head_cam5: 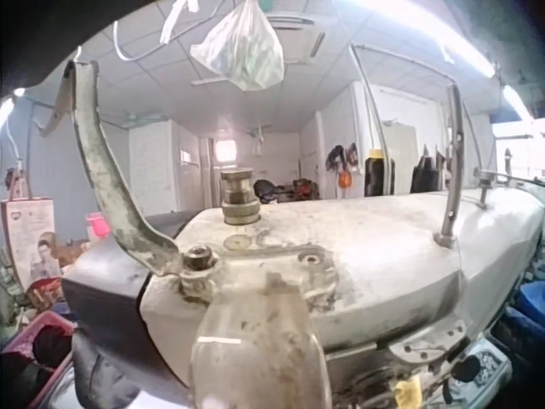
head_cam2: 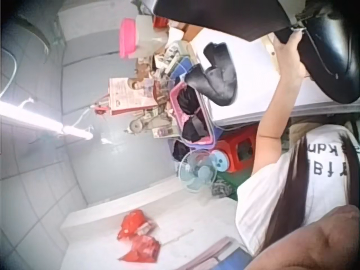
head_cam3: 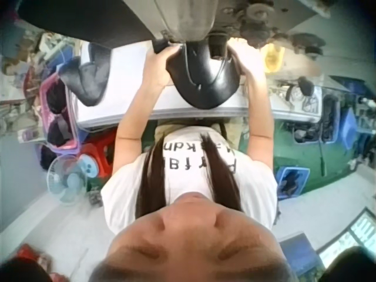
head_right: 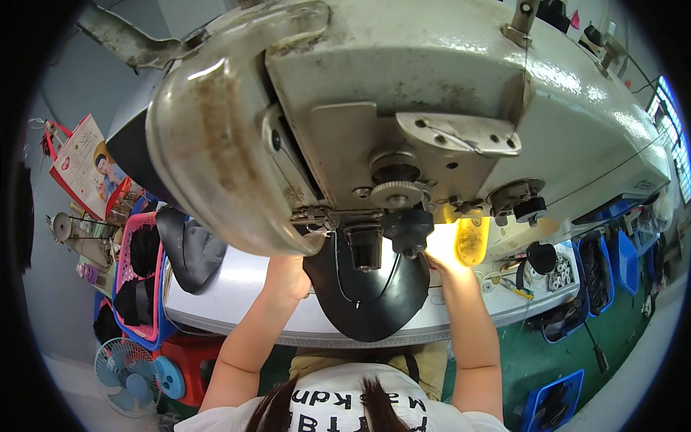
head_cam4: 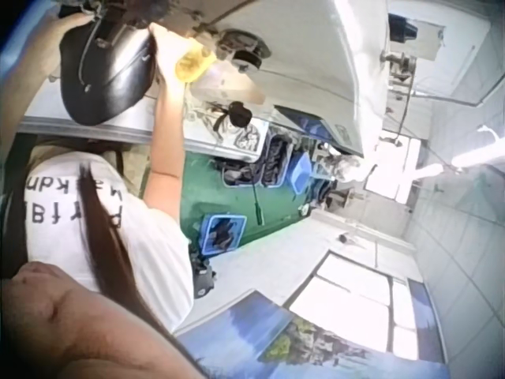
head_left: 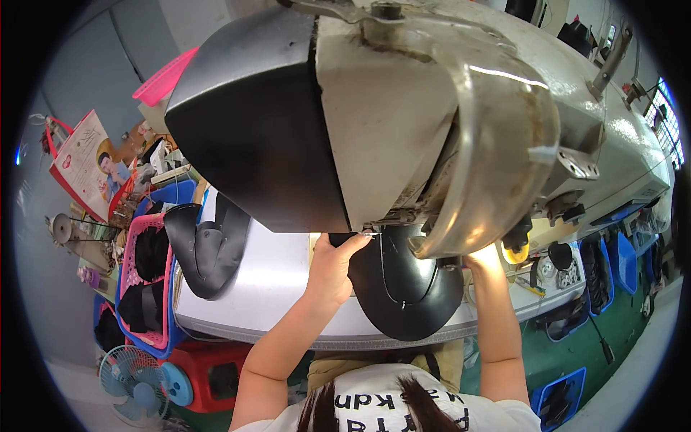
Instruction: The person sews shoe upper pieces together using a sewing machine, trimming threads with snips. The person then stacks the sewn shoe pieces on the table and trims threads from them by hand with snips.
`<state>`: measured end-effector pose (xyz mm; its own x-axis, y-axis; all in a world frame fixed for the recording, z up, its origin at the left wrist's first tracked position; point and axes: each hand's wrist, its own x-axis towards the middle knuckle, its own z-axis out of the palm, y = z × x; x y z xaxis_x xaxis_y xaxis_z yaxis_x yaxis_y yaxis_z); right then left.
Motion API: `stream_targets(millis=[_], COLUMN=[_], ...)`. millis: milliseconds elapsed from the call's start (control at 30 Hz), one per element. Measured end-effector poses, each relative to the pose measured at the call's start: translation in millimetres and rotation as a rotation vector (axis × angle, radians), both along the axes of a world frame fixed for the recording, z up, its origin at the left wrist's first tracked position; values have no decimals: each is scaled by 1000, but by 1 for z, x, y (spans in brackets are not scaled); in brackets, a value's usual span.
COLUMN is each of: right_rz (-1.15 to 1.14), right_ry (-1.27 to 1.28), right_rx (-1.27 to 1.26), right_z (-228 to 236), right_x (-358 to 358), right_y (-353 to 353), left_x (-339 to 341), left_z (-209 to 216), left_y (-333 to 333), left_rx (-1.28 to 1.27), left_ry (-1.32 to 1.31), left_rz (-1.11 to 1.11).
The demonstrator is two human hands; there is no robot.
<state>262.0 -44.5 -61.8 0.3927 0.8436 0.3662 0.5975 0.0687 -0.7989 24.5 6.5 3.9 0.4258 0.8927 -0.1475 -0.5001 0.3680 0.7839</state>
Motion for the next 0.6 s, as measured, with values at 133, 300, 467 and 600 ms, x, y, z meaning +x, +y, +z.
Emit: stream_targets(millis=[133,300,467,600], right_rz=[26,5,-39,-45], right_ry=[209,202,45,-218], right_rx=[139,153,43,-256], right_z=[-8,-3,6,28], right_x=[1,4,2,-6], right_y=[0,0,0,-5], left_x=[1,3,2,2], left_z=[2,6,7,9], left_y=[0,-2,-3,-4], left_rx=[-16,-61,-6,-15], left_ry=[27,50,103,109], left_rz=[21,24,50,53])
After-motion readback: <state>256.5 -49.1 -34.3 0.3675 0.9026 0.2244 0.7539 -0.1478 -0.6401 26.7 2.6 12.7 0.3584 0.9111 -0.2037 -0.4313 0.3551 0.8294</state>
